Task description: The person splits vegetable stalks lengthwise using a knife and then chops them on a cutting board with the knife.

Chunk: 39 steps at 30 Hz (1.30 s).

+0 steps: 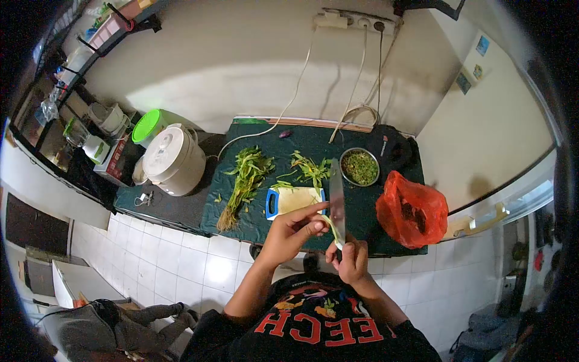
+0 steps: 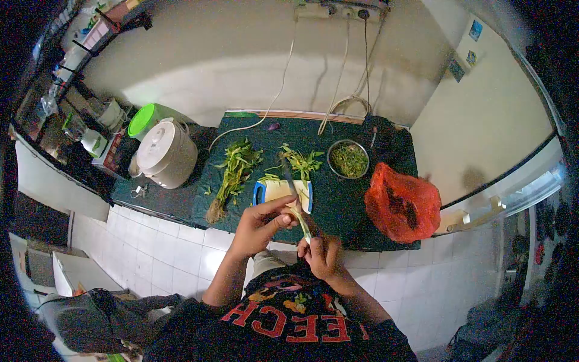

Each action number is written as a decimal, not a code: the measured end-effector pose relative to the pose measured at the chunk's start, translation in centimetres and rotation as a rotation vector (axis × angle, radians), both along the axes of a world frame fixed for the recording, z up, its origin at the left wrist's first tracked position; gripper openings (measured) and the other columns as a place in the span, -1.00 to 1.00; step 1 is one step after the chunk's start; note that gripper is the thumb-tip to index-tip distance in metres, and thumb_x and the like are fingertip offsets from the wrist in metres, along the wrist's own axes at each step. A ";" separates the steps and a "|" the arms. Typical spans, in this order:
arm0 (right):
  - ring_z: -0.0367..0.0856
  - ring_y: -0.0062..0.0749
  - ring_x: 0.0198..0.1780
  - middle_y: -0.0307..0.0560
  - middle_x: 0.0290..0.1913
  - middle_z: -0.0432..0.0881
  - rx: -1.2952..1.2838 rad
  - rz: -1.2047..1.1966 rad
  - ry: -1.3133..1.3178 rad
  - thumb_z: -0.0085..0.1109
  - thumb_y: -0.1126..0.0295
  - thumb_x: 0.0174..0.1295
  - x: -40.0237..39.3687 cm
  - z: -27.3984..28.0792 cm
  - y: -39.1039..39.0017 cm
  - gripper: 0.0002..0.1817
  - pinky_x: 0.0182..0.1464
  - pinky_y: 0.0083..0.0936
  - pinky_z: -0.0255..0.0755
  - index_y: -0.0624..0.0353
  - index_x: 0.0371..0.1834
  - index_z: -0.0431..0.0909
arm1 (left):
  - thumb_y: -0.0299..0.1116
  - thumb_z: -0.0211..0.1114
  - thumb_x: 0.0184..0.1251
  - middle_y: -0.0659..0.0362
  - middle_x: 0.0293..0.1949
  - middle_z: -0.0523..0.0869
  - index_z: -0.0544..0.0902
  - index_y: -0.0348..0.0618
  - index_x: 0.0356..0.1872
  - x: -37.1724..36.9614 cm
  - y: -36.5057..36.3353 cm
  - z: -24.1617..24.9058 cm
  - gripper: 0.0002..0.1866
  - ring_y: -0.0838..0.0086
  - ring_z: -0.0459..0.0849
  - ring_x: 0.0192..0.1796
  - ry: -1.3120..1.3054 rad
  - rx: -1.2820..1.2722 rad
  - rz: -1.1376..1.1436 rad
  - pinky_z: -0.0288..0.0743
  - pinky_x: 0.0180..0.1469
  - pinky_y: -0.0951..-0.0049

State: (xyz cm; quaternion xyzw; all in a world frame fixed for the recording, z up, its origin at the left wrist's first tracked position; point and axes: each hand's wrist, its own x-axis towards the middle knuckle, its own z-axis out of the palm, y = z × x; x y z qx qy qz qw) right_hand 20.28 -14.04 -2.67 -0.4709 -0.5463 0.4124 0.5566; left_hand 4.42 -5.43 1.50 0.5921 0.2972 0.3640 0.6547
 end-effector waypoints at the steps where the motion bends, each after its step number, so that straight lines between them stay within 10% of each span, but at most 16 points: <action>1: 0.29 -0.67 -0.75 -0.17 -0.66 0.50 0.004 0.002 0.003 -0.42 -0.09 0.47 -0.1 0.4 0.1 -0.30 -0.70 -0.70 0.15 0.41 -0.10 0.51 | -0.49 0.26 0.33 0.14 -0.15 0.72 0.54 -0.31 0.15 0.1 0.0 -0.4 -0.63 0.60 0.63 -0.15 -0.087 -0.051 0.040 0.51 -0.05 0.58; 13: 0.32 -0.66 -0.74 -0.15 -0.67 0.50 -0.015 0.029 -0.037 -0.40 -0.07 0.48 0.6 1.2 0.6 -0.32 -0.68 -0.70 0.15 0.30 -0.53 0.45 | -0.55 0.33 0.23 0.09 -0.35 0.73 0.69 -0.35 -0.18 1.8 0.4 -1.6 -0.84 0.50 0.68 -0.33 -0.207 -0.202 0.211 0.57 -0.24 0.51; 15: 0.39 -0.55 -0.66 -0.16 -0.60 0.53 -0.012 0.024 -0.081 -0.33 0.10 0.49 0.8 1.2 0.5 -0.51 -0.60 -0.56 0.25 0.26 0.07 0.50 | -0.55 0.34 0.22 0.08 -0.35 0.73 0.69 -0.36 -0.19 2.0 0.6 -1.5 -0.84 0.49 0.68 -0.33 -0.219 -0.221 0.196 0.57 -0.24 0.51; 22: 0.49 -0.41 -0.63 -0.13 -0.62 0.52 -0.010 -0.001 -0.141 -0.20 0.17 0.45 1.0 0.5 1.4 -0.58 -0.55 -0.44 0.32 0.22 -0.45 0.48 | -0.56 0.32 0.22 0.10 -0.38 0.72 0.69 -0.40 -0.25 1.9 1.9 -0.3 -0.87 0.49 0.65 -0.36 -0.234 -0.260 0.146 0.53 -0.26 0.51; 39: 0.55 -0.28 -0.61 -0.11 -0.64 0.52 -0.011 -0.051 -0.194 -0.18 0.28 0.40 -3.4 -0.4 7.2 -0.65 -0.48 -0.39 0.41 0.27 -0.42 0.51 | -0.51 0.35 0.22 0.17 -0.31 0.74 0.71 -0.34 -0.17 -2.2 7.1 0.2 -0.82 0.61 0.64 -0.30 -0.090 -0.189 0.157 0.53 -0.20 0.56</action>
